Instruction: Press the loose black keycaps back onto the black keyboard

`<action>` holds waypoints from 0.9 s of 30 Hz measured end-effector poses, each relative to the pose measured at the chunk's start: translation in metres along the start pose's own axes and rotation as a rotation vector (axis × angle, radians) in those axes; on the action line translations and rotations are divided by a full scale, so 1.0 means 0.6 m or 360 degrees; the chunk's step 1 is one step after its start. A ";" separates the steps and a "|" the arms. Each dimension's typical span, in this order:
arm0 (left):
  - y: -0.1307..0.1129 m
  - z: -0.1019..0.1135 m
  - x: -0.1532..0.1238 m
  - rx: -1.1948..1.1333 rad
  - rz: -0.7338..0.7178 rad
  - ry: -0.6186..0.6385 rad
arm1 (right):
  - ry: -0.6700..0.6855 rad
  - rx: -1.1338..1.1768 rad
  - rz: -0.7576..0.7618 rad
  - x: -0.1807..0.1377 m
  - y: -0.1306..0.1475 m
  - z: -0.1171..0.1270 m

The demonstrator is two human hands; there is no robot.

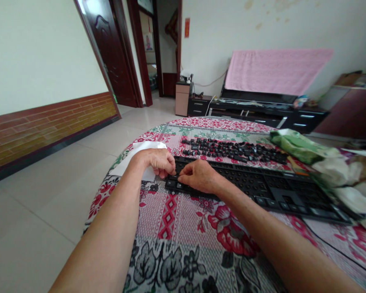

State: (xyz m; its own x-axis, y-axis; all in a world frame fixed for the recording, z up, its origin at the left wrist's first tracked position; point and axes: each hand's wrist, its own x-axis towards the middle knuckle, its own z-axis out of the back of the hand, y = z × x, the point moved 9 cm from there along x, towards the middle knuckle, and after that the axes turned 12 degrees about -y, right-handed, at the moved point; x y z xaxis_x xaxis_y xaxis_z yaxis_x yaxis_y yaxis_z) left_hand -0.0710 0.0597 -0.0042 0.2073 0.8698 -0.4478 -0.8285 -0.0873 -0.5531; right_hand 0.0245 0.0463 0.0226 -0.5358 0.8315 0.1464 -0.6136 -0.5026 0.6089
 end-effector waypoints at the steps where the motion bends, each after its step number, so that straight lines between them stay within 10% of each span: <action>1: 0.000 0.000 0.000 -0.0004 0.0003 0.0001 | 0.0005 0.0000 -0.0001 0.000 0.000 0.000; 27: 0.010 -0.004 0.005 -0.0081 -0.0023 0.0023 | 0.0153 0.0059 -0.0018 0.006 -0.003 -0.001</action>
State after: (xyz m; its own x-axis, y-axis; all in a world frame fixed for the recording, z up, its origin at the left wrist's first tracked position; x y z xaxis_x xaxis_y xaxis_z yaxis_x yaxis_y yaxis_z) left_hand -0.0742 0.0605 -0.0105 0.2269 0.8639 -0.4497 -0.7979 -0.0999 -0.5945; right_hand 0.0234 0.0499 0.0215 -0.5834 0.8096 0.0650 -0.5988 -0.4829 0.6390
